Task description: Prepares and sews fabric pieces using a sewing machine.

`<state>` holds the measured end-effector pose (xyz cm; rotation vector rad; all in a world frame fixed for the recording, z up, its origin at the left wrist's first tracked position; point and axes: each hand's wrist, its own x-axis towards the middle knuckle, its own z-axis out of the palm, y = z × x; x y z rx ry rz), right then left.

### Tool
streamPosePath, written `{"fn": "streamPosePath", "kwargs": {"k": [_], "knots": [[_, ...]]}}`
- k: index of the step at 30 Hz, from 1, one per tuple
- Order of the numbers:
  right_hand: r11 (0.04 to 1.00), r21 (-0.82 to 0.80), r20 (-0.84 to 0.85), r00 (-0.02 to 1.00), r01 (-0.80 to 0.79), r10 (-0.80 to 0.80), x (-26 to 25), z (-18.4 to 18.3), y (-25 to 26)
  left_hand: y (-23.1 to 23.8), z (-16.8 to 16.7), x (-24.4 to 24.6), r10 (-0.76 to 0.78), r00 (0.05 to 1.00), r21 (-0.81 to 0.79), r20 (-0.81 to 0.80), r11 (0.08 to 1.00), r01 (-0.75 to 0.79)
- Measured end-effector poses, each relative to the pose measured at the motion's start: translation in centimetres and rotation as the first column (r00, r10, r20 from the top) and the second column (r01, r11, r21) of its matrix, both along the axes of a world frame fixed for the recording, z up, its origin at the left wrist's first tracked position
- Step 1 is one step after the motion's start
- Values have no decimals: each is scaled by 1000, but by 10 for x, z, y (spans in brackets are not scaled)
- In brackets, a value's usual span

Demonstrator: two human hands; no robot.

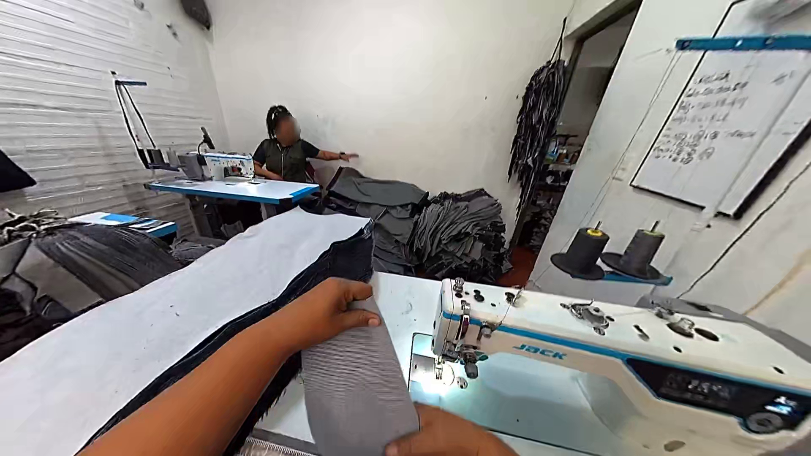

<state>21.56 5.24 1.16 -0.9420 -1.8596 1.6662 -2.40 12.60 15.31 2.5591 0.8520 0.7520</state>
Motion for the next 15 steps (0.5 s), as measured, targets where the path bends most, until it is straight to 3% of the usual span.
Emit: {"fn": "streamPosePath", "kwargs": {"k": [3, 5, 8, 10, 13, 15], "knots": [[957, 257, 146, 973, 138, -180, 3, -8, -4, -13, -9, 10, 125, 985, 83, -120, 990, -115], [881, 391, 61, 948, 267, -314, -7, 13, -4, -23, -17, 26, 123, 984, 258, -126, 962, -87], [765, 511, -35, 899, 392, -437, -18, 51, -7, -24, -30, 50, 65, 998, 540, 26, 839, -69], [757, 487, -75, 885, 435, -460, -15, 62, -9, -24, -30, 53, 65, 993, 599, 95, 793, -109], [822, 362, -181, 898, 439, -400, -1, 66, -10, -27, -28, 46, 108, 990, 507, 85, 851, -136], [818, 337, -265, 881, 466, -393, 3, 67, -11, -30, -32, 47, 95, 991, 524, 94, 841, -131]]}}
